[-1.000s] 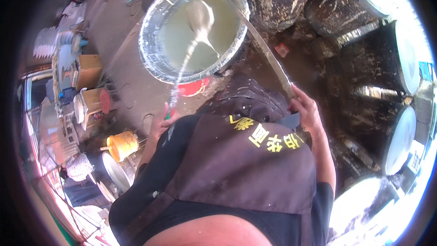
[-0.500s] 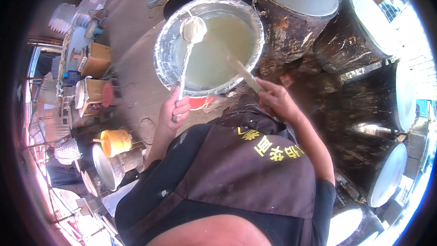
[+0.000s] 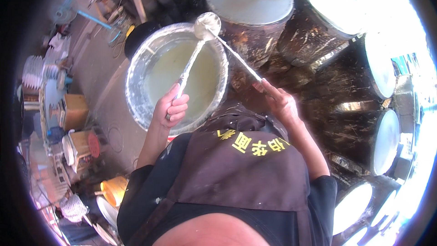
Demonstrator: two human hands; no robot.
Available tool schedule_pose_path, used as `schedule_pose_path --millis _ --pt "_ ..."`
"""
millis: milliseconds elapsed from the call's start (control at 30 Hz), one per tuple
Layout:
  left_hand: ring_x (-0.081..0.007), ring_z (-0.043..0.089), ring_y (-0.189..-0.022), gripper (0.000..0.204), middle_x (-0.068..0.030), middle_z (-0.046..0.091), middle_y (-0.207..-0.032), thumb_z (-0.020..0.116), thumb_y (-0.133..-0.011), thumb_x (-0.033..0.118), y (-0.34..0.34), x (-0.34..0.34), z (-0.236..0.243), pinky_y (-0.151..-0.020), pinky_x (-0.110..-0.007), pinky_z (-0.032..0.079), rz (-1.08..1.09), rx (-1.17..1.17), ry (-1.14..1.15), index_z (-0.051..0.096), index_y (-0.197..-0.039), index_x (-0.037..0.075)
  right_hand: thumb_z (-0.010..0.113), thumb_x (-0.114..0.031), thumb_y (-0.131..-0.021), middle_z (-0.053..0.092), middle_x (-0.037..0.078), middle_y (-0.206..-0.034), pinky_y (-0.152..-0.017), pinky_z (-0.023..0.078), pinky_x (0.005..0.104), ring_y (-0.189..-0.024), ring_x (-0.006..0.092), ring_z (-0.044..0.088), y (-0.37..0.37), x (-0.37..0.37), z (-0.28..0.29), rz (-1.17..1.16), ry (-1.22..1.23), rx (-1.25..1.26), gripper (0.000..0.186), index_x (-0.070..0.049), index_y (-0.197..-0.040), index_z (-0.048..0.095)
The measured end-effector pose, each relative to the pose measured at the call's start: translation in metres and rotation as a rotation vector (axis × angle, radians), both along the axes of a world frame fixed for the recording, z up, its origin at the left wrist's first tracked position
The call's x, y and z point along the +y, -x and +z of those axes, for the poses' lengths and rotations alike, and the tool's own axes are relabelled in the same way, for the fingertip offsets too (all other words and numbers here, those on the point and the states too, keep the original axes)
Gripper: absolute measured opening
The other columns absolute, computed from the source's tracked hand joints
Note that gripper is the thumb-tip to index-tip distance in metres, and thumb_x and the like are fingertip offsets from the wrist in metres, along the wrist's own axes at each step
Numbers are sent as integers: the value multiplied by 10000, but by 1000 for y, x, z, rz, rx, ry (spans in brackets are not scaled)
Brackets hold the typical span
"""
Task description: The person ladles batter onto multiple hot griddles, spreads it into thin circles, and flips the crepes as they cook. Finished crepes are stacked on a nearby surface. The process is repeated continuously across several griddles.
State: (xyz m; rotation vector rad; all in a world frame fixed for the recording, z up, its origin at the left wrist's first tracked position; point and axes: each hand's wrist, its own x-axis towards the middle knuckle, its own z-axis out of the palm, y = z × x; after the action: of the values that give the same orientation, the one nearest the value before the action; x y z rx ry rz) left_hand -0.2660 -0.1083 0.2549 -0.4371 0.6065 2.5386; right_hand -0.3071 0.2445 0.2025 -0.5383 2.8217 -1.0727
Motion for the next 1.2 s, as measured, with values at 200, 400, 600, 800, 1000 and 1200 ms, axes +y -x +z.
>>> schedule_pose_path --millis 200,400,600,800,1000,1200 --pt "-39 336 -372 285 44 365 -577 420 -1010 239 123 89 20 -271 -189 301 -103 161 250 428 -1295 243 598 -28 -823 648 199 -1006 -779 513 390 -875 358 638 63 60 28 -147 -15 191 520 -147 -1325 525" --pt "-57 357 -384 576 30 397 -575 492 -969 149 238 198 -2 -297 -233 314 -57 354 1018 242 -1487 156 608 -58 -794 638 209 -917 -774 505 443 -843 378 628 156 109 46 -205 -86 226 578 -162 -1349 486" --pt "-224 617 -548 541 -115 664 -753 557 -883 160 325 216 -75 -521 -351 505 410 1151 1947 422 -1406 140 548 -58 -810 596 227 -808 -655 510 472 -713 385 624 226 129 -15 -243 -187 181 566 -206 -1353 482" --pt "-351 670 -807 490 -143 685 -910 583 -888 313 344 185 34 -714 -455 540 -131 501 2517 440 -1340 437 540 -71 -828 576 211 -764 -617 501 479 -674 380 620 250 134 -56 -263 -180 163 563 -226 -1364 468" --pt "-178 549 -503 466 -46 589 -691 556 -927 208 361 147 18 -446 -322 439 267 606 2038 450 -1380 177 565 -66 -816 578 203 -735 -643 501 477 -672 379 616 251 121 -69 -320 -115 174 562 -209 -1354 484" --pt "-26 332 -392 456 56 413 -595 505 -958 113 324 170 39 -322 -203 270 124 341 1286 429 -1404 163 575 -89 -812 613 212 -819 -731 495 485 -781 400 621 236 120 -51 -244 138 154 562 -207 -1353 476"
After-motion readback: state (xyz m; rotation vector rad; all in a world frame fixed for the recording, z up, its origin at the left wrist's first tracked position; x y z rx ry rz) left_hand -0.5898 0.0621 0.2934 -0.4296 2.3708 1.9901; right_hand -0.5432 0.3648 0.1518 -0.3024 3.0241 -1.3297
